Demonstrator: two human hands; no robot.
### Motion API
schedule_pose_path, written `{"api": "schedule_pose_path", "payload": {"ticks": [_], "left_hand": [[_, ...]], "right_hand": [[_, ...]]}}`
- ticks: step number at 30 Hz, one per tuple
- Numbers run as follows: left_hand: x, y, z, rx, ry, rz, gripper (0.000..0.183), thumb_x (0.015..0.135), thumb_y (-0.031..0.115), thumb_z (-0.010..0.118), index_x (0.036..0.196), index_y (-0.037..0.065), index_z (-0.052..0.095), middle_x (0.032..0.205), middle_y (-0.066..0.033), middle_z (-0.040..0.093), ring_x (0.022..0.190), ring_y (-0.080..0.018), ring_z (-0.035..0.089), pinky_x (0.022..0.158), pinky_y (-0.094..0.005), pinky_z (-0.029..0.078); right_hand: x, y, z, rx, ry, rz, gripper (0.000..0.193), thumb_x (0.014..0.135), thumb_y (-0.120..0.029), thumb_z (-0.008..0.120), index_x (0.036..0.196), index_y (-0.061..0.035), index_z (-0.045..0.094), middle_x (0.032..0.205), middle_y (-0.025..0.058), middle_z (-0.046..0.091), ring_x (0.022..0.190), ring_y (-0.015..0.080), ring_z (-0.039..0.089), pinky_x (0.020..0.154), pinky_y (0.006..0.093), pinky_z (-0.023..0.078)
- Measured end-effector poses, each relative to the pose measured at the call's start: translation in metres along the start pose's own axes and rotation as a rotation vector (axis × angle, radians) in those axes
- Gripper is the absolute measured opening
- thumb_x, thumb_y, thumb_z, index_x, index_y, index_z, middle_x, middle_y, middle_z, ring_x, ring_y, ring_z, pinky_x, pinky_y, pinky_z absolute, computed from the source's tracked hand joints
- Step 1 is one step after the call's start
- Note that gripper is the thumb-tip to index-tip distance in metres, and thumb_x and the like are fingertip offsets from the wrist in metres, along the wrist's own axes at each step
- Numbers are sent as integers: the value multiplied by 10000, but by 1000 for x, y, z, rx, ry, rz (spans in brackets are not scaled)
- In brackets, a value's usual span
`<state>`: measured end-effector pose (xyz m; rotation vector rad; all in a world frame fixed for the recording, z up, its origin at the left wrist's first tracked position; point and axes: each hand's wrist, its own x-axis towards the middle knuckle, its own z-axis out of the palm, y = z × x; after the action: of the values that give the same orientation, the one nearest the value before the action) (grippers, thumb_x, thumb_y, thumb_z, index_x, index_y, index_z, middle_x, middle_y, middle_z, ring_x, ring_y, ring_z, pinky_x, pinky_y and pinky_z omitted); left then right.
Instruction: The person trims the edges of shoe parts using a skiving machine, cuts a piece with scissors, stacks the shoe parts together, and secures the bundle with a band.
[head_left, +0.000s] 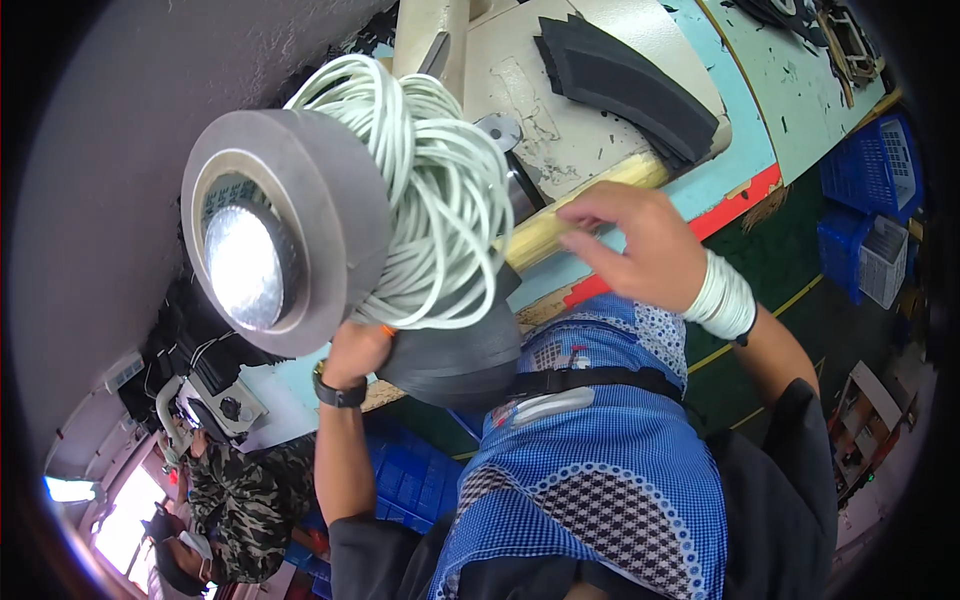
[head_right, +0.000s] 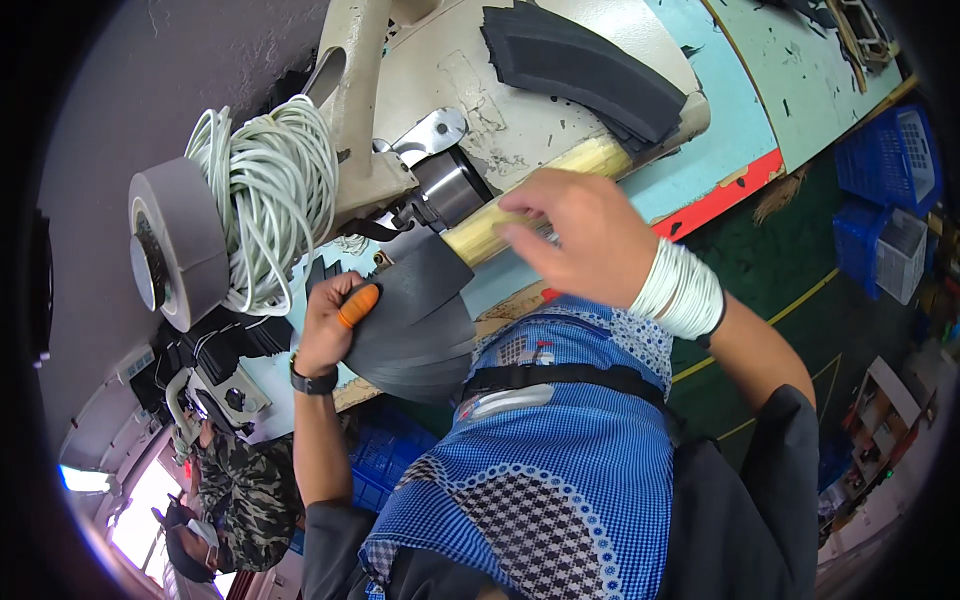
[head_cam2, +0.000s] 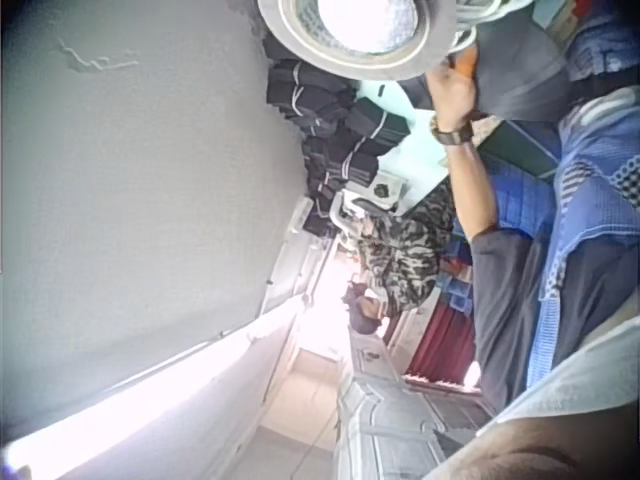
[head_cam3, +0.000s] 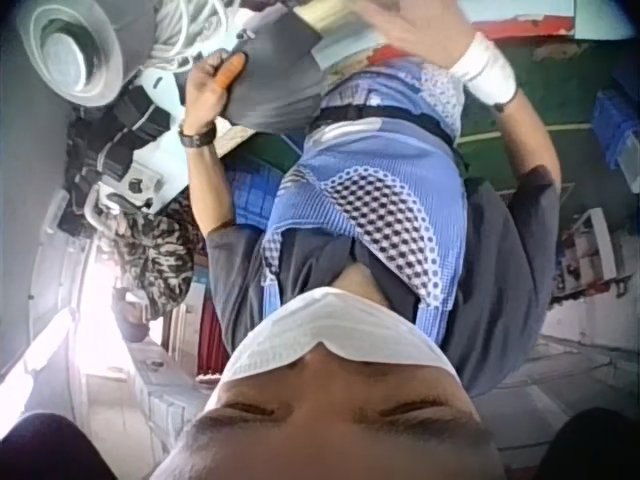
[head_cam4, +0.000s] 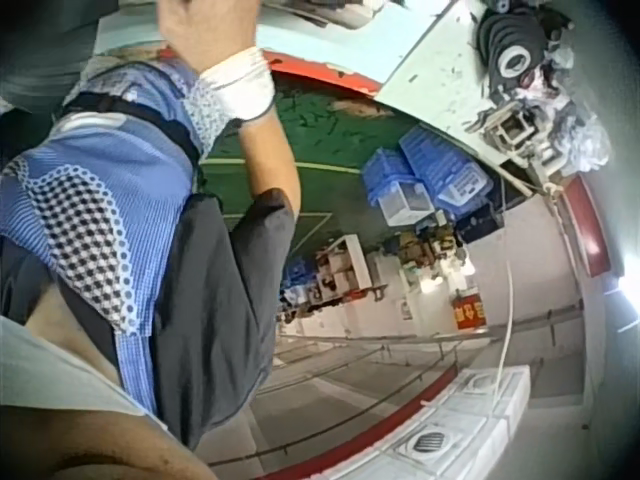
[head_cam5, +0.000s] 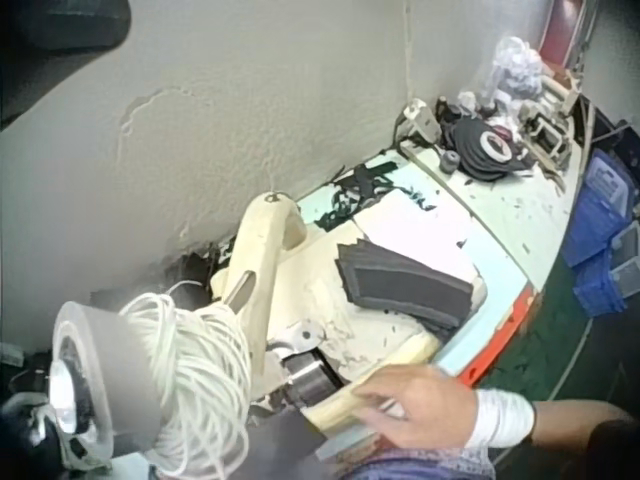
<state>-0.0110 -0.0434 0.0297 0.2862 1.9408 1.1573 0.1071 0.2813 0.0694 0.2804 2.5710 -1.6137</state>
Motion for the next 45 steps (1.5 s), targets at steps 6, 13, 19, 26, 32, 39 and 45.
{"api": "schedule_pose_path", "payload": {"ticks": [6,13,19,26,32,39,45], "left_hand": [[20,-13,-37,31,-59,72,302,944,265,638,756,83,488,755,70,449,693,-33,347,599,-237,293],[30,-70,-33,-294,246,121,303,941,265,623,1178,80,657,1198,-138,654,1187,-284,561,1030,-400,411],[21,-11,-29,31,-176,81,284,982,301,536,1026,48,657,1006,-87,643,1064,-249,577,984,-378,433],[42,-7,-29,67,-213,148,271,972,299,542,1008,58,662,995,-85,648,1053,-243,580,970,-389,431],[37,-15,-21,45,-190,144,260,964,296,547,993,66,665,986,-84,652,1044,-238,582,959,-398,430],[37,-5,-26,74,-219,136,248,955,294,553,975,76,670,975,-81,657,1034,-232,585,946,-409,428],[31,-18,-5,-18,-145,105,238,947,292,558,959,84,673,965,-80,661,1025,-226,587,935,-419,427]], "right_hand": [[21,3,-10,-204,-78,-178,233,810,-142,669,980,16,650,892,166,653,832,358,636,757,416,522],[62,-1,-10,-363,-86,-348,256,771,-122,700,994,-4,656,897,166,666,855,358,635,773,426,514],[39,-19,-78,-105,-336,-43,98,753,-47,709,824,22,705,763,147,670,710,311,636,676,382,501],[47,7,-31,-152,-224,-435,109,745,-77,720,827,-6,723,776,127,679,818,306,633,758,393,493],[44,-7,-39,-175,-213,-193,147,753,-68,723,889,-11,717,812,137,679,749,297,653,732,381,521],[34,-1,-53,-112,-268,-252,131,733,-45,728,861,-28,706,874,127,654,885,289,620,799,377,491],[37,-16,-55,-276,-146,-246,121,728,4,717,847,-16,701,816,107,667,808,316,641,731,375,524]]}}
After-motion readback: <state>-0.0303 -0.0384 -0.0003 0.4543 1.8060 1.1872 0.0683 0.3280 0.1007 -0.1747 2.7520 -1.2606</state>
